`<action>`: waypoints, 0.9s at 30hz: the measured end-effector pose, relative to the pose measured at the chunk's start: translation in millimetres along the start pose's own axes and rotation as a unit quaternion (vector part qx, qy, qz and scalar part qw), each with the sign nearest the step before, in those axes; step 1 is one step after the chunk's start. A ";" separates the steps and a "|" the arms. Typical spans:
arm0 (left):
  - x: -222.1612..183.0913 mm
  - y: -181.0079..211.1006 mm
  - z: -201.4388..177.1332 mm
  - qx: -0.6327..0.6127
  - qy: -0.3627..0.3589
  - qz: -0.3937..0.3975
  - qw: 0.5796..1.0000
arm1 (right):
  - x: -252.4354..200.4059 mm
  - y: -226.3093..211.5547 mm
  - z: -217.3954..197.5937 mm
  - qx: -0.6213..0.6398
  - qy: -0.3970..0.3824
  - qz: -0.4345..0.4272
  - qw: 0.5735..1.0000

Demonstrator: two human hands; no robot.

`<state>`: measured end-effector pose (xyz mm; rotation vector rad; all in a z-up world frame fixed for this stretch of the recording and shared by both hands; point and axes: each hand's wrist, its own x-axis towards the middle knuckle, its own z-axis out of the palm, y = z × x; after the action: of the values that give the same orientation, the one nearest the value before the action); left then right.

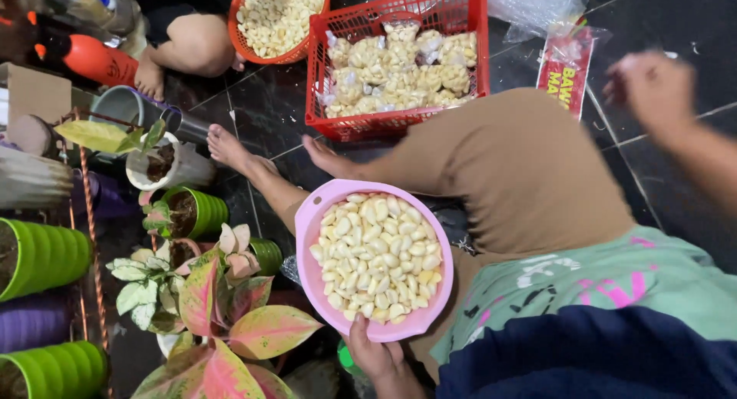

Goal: A person sitting on the floor is manually packaging peeled garlic cloves into small plastic bags and sorting pre-packaged bags from a red crate.

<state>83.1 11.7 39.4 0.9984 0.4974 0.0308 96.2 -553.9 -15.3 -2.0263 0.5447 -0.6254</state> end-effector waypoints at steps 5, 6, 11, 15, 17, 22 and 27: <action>13.7 1.5 8.7 0.003 -0.022 0.023 0.999 | 30.5 -183.6 3.3 0.072 -0.010 -0.029 0.997; 18.1 -8.2 1.4 -0.009 -0.027 0.015 0.999 | 37.2 -195.9 22.3 0.024 -0.066 -0.100 0.993; 19.2 -37.0 -10.4 -0.023 -0.005 -0.021 0.999 | 8.1 -179.4 199.9 -0.058 -0.360 0.053 0.930; 9.7 -31.1 4.2 0.021 0.034 -0.041 0.998 | -16.7 -100.9 277.5 -0.400 -0.432 -0.045 0.807; 11.9 -30.7 7.3 0.030 0.043 -0.049 0.997 | -13.0 -80.4 287.1 -0.478 -0.425 -0.085 0.764; 13.9 -19.2 12.6 0.017 -0.019 -0.039 0.999 | -44.4 -21.6 294.1 -0.461 -0.472 0.012 0.752; 48.7 -31.9 13.5 0.008 -0.052 -0.103 0.993 | -93.1 11.3 273.1 -0.469 -0.427 0.039 0.772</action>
<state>125.6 -4.6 0.7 0.9548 0.5035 -0.2100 192.1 -328.6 -168.3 -2.8538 0.3785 0.8317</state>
